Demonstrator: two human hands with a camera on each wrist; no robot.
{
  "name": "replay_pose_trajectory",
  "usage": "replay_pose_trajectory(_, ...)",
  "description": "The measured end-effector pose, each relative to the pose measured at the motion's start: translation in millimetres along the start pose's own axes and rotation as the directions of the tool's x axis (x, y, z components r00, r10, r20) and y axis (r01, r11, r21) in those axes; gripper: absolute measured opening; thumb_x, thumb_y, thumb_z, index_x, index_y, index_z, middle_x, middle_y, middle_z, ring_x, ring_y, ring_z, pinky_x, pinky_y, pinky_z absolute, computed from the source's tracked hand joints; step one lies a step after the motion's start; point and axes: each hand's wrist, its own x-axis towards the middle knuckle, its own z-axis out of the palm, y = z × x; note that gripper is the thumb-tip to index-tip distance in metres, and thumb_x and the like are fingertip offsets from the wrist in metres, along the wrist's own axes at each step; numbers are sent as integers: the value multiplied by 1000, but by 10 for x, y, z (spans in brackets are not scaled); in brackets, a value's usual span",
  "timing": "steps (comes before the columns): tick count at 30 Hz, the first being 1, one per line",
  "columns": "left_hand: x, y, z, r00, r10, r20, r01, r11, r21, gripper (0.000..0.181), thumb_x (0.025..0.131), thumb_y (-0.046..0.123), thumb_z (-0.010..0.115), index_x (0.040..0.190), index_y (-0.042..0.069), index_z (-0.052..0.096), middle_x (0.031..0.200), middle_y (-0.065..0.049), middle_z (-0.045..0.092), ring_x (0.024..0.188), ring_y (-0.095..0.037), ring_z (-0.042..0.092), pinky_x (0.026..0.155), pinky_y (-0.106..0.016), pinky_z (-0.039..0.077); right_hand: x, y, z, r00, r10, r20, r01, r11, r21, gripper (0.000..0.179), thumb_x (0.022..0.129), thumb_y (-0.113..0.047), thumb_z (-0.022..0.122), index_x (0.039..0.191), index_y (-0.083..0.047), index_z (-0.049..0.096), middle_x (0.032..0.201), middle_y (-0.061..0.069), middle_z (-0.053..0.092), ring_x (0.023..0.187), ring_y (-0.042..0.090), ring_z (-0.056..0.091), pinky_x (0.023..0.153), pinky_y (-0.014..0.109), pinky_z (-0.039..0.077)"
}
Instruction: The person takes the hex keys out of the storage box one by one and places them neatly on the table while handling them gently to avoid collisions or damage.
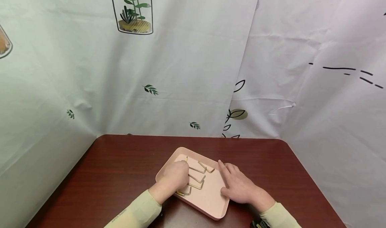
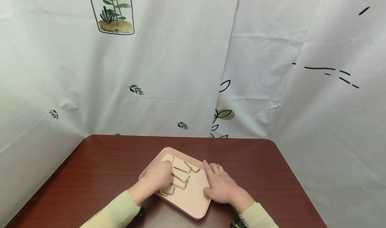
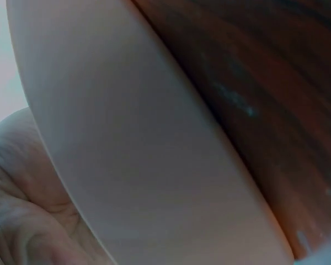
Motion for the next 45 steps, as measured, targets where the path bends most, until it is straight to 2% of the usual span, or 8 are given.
replay_pose_trajectory(7, 5, -31, -27, 999, 29, -19, -29, 1000, -10, 20, 84, 0, 71, 75, 14, 60, 76, -1, 58, 63, -15, 46, 61, -34, 47, -3, 4, 9, 1000, -1, 0, 1, 1000, 1, 99, 83, -23, 70, 170, 6, 32, 152, 27, 51, 142, 46, 51, 115, 58, 48)
replay_pose_trajectory(11, 6, -47, -52, 999, 21, -27, -23, 999, -47, 23, 83, 1, 74, 74, 15, 58, 76, 0, 54, 62, -17, 44, 57, -34, 44, -2, 6, 11, 1000, -4, -4, 4, 1000, -2, 99, 83, -23, 70, 170, 7, 32, 151, 26, 52, 141, 46, 51, 114, 58, 48)
replay_pose_trajectory(15, 13, -65, -67, 999, 11, -33, -13, 998, -61, 24, 80, 3, 76, 72, 15, 57, 76, 1, 53, 63, -18, 46, 57, -36, 46, 0, 3, 8, 1000, -6, -4, 6, 1000, -3, 99, 83, -23, 70, 170, 6, 32, 151, 26, 52, 141, 46, 52, 114, 58, 48)
replay_pose_trajectory(22, 15, -83, -146, 999, -42, -13, 41, 994, -100, 19, 87, 11, 81, 87, 12, 61, 75, 1, 56, 65, -19, 55, 60, -46, 55, -7, 6, 6, 1000, 0, 3, 0, 1000, 2, 99, 83, -23, 70, 170, 6, 32, 152, 25, 51, 142, 45, 51, 114, 58, 48)
replay_pose_trajectory(32, 15, -139, -241, 994, -106, 6, 106, 987, -123, 15, 93, 14, 78, 90, 10, 65, 77, -2, 63, 65, -23, 60, 55, -46, 53, -2, 19, 8, 1000, -16, -8, 16, 1000, -4, 99, 83, -23, 71, 170, 7, 32, 151, 26, 52, 141, 46, 52, 114, 58, 48)
replay_pose_trajectory(36, 11, -181, -271, 994, -106, -9, 104, 987, -122, 12, 94, 13, 77, 96, 6, 67, 80, -7, 67, 68, -26, 65, 57, -48, 55, -5, 15, 2, 1000, -20, -10, 20, 1000, -4, 99, 83, -23, 71, 170, 7, 32, 151, 26, 52, 140, 46, 52, 114, 59, 48)
replay_pose_trajectory(45, 24, -328, -327, 995, -93, -43, 88, 989, -121, 27, 92, 11, 73, 114, -5, 71, 89, -14, 71, 72, -29, 68, 61, -50, 56, -11, 10, -16, 1000, -13, 0, 13, 1000, 9, 99, 84, -23, 71, 170, 6, 32, 151, 27, 52, 141, 47, 51, 114, 60, 48)
